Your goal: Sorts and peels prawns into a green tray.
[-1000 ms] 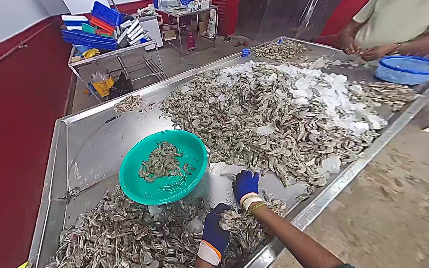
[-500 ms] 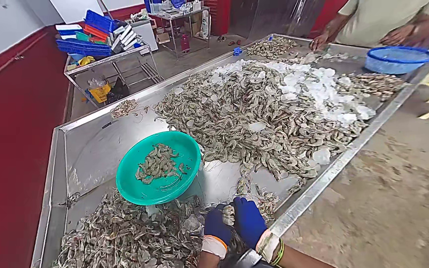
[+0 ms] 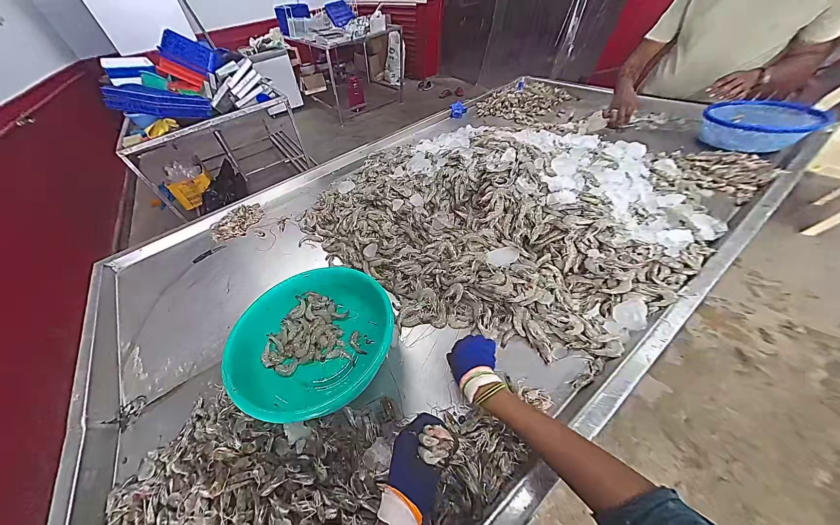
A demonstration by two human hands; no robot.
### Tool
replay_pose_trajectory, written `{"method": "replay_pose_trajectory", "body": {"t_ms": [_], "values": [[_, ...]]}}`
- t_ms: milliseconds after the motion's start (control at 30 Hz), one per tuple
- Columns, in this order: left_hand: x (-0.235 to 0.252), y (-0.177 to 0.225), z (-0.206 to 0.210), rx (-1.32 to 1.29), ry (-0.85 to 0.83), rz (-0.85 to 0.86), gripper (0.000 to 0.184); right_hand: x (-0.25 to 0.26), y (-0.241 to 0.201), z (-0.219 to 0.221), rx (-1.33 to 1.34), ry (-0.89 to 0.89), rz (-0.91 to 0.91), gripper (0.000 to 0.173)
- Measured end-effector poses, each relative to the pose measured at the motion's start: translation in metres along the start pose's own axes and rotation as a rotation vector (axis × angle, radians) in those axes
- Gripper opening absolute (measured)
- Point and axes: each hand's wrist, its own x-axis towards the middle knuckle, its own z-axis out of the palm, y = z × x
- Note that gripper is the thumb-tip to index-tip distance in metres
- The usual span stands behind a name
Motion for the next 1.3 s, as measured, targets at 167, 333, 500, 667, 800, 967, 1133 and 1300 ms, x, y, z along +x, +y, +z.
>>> {"method": "replay_pose_trajectory", "body": {"t_ms": [167, 333, 500, 667, 800, 967, 1133, 1300], "values": [[-0.006, -0.004, -0.008, 0.083, 0.261, 0.049, 0.028, -0.037, -0.008, 0.029, -0.19, -0.136, -0.431, 0.035], [0.003, 0.005, -0.004, 0.213, 0.221, -0.056, 0.036, -0.087, 0.033, 0.016, -0.171, -0.295, -0.59, 0.03], [0.008, 0.019, 0.015, 0.251, 0.061, -0.159, 0.037, -0.09, 0.056, 0.003, 0.083, -0.351, -0.461, 0.035], [0.002, 0.026, 0.023, 0.317, 0.103, -0.253, 0.041, -0.093, 0.077, -0.002, 0.04, -0.055, -0.693, 0.043], [0.0, 0.023, 0.024, 0.27, 0.07, -0.336, 0.045, -0.097, 0.078, 0.008, -0.187, -0.029, -0.8, 0.032], [-0.005, 0.038, 0.013, 0.336, -0.091, -0.497, 0.046, -0.098, 0.07, 0.02, -0.207, -0.02, -0.788, 0.026], [-0.017, 0.041, -0.006, 0.144, -0.054, -0.479, 0.059, -0.04, 0.107, 0.001, -0.141, 0.063, -0.372, 0.025], [-0.015, 0.023, -0.008, -0.205, -0.026, -0.22, 0.065, -0.044, 0.11, 0.012, -0.11, -0.187, -0.405, 0.047]]}}
